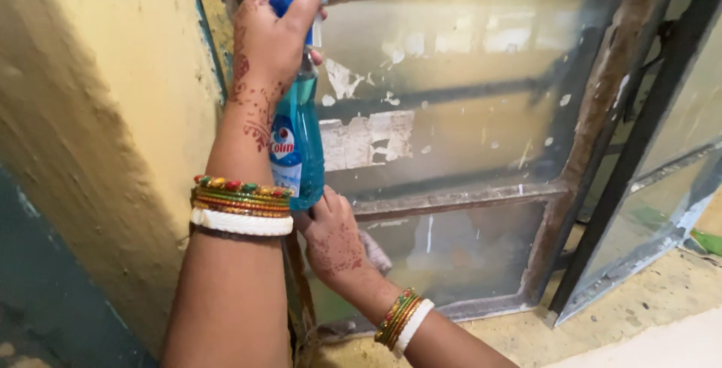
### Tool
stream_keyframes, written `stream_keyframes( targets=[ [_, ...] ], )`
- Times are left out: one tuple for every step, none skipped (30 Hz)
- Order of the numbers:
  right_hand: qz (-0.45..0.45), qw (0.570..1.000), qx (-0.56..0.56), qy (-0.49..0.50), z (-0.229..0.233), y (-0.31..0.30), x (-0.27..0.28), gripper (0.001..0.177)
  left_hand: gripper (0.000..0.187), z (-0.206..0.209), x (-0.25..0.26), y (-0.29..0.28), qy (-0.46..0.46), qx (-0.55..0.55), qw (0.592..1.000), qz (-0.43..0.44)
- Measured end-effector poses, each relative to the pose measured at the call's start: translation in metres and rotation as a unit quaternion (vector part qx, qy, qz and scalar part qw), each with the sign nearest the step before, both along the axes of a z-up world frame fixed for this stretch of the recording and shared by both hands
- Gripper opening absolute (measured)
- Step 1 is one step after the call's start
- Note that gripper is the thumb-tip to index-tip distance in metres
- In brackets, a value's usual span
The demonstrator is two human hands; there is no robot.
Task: The person sprays cleaning liquid on a window pane and wipes the surface with a cloth by hand.
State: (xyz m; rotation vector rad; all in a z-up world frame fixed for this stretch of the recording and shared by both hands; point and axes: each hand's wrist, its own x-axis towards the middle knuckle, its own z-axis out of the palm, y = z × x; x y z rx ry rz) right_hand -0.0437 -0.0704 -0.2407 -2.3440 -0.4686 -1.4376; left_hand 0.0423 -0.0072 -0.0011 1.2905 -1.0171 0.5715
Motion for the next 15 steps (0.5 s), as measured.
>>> stream_keyframes(
  targets=[
    [-0.027,0.995,-0.097,-0.027,-0.003,-0.005,-0.004,0.05,0.033,0.0,0.001,0.001,0.0,0.007,1.0,-0.007],
    [-0.028,0.995,-0.096,-0.025,-0.006,-0.009,-0.007,0.05,0.032,0.0,0.0,0.0,-0.002,0.015,1.0,-0.016],
    [-0.049,0.991,-0.122,-0.022,-0.01,-0.014,-0.011,0.053,0.032,-0.003,0.0,0.0,0.0,0.016,1.0,-0.018],
    [-0.069,0.986,-0.147,-0.022,-0.011,-0.018,-0.012,0.057,0.031,-0.002,0.0,0.001,-0.002,0.021,1.0,-0.003],
    [-0.071,0.986,-0.147,-0.022,-0.012,-0.024,-0.011,0.057,0.03,-0.001,0.0,0.002,-0.003,0.025,1.0,0.012],
    [-0.078,0.989,-0.119,-0.035,-0.013,-0.028,-0.01,0.051,0.03,0.0,-0.001,0.002,-0.004,0.027,1.0,0.012],
    [-0.084,0.991,-0.092,-0.047,-0.016,-0.032,-0.008,0.046,0.03,0.0,-0.001,0.001,-0.011,0.022,1.0,0.004],
    [-0.084,0.991,-0.091,-0.047,-0.018,-0.038,-0.008,0.046,0.03,0.0,-0.001,0.0,-0.017,0.016,1.0,-0.005],
    [-0.135,0.986,-0.085,-0.046,-0.021,-0.044,-0.007,0.054,0.03,0.0,-0.001,0.001,-0.017,0.016,1.0,-0.005],
    [-0.186,0.978,-0.081,-0.044,-0.024,-0.052,-0.009,0.064,0.03,-0.001,0.0,0.002,-0.022,0.017,0.999,-0.015],
    [-0.186,0.978,-0.083,-0.043,-0.027,-0.062,-0.01,0.064,0.03,-0.002,0.001,0.003,-0.027,0.018,0.999,-0.025],
    [-0.219,0.971,-0.079,-0.054,-0.028,-0.075,-0.012,0.068,0.03,-0.003,0.002,0.003,-0.025,0.016,0.999,-0.025],
    [-0.251,0.963,-0.074,-0.064,-0.03,-0.088,-0.014,0.071,0.031,-0.003,0.003,0.002,-0.024,0.017,0.999,-0.021],
    [-0.251,0.963,-0.076,-0.063,-0.032,-0.101,-0.017,0.071,0.031,-0.002,0.005,0.003,-0.024,0.017,0.999,-0.017],
    [-0.263,0.961,-0.056,-0.072,-0.035,-0.115,-0.019,0.071,0.031,-0.003,0.007,0.003,-0.022,0.016,0.999,-0.017]
  ],
)
